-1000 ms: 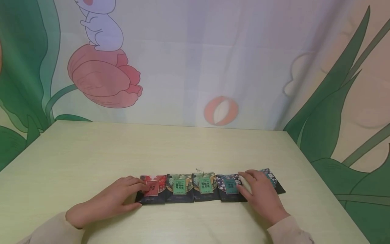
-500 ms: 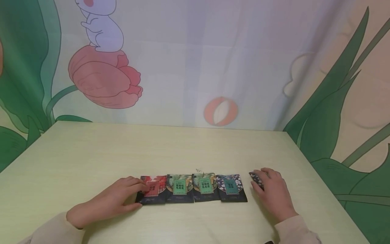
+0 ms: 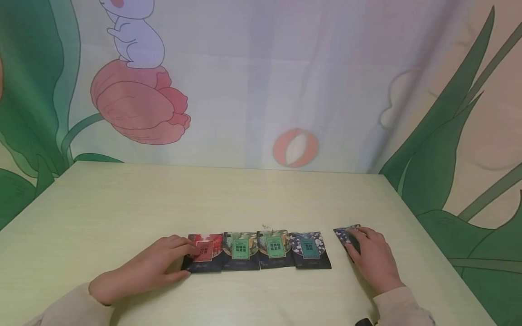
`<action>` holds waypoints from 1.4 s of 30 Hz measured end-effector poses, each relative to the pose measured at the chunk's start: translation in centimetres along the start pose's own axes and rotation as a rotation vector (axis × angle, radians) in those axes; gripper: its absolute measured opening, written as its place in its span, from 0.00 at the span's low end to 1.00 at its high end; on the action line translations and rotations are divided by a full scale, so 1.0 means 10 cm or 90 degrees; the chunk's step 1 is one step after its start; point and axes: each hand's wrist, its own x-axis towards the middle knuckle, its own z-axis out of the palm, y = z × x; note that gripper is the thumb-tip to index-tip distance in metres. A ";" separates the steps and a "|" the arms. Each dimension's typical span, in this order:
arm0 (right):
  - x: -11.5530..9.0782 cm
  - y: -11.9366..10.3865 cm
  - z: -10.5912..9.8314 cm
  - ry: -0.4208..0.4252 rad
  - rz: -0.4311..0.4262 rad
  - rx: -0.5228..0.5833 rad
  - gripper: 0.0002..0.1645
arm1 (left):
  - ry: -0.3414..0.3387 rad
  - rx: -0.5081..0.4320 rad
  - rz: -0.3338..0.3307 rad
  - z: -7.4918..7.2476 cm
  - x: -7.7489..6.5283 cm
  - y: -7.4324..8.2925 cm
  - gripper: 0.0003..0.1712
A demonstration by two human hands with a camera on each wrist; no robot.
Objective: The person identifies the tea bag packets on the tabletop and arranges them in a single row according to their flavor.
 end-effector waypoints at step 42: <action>-0.01 -0.12 -0.02 -0.056 0.002 -0.027 0.31 | -0.015 -0.006 -0.017 -0.01 0.01 0.01 0.22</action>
